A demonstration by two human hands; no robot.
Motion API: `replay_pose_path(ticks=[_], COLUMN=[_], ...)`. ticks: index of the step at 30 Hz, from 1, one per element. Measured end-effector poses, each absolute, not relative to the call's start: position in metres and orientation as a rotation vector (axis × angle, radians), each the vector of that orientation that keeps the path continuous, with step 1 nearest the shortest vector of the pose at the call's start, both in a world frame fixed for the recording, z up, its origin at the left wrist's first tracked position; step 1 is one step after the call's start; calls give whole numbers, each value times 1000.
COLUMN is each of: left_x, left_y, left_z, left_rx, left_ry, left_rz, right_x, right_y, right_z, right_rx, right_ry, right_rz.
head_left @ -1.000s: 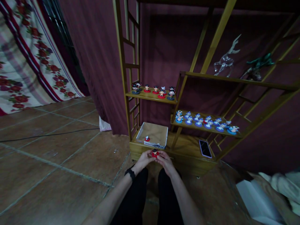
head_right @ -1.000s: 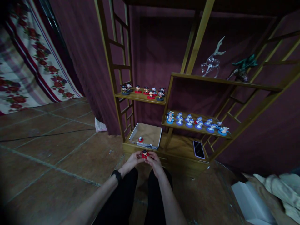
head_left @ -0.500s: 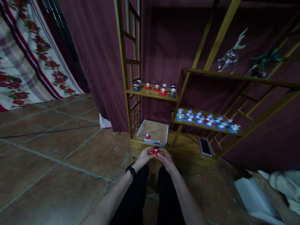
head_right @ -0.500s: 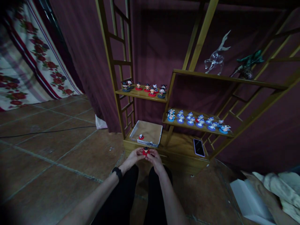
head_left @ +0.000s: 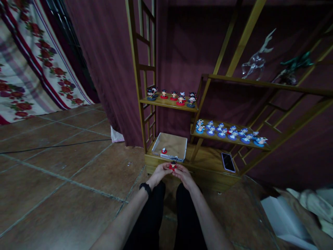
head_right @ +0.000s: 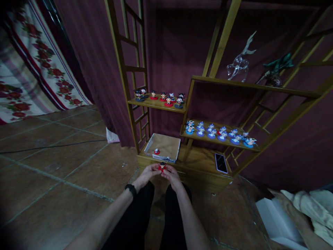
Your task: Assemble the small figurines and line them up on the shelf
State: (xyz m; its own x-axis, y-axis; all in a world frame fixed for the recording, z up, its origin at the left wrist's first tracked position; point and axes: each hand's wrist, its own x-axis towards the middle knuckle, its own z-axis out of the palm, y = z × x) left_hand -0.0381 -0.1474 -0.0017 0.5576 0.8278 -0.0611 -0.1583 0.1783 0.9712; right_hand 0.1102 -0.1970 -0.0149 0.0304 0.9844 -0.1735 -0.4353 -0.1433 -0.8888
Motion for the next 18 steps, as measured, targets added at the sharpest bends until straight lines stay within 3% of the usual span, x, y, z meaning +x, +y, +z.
replay_pose_path(ticks=[18], left_x=[-31], left_y=[-143], left_z=[-14], left_rx=[1271], left_ry=[845], left_rz=[837], right_x=[108], right_y=[-192], right_z=[-20], right_rx=[-1107], right_ry=[-835], right_rz=[1412])
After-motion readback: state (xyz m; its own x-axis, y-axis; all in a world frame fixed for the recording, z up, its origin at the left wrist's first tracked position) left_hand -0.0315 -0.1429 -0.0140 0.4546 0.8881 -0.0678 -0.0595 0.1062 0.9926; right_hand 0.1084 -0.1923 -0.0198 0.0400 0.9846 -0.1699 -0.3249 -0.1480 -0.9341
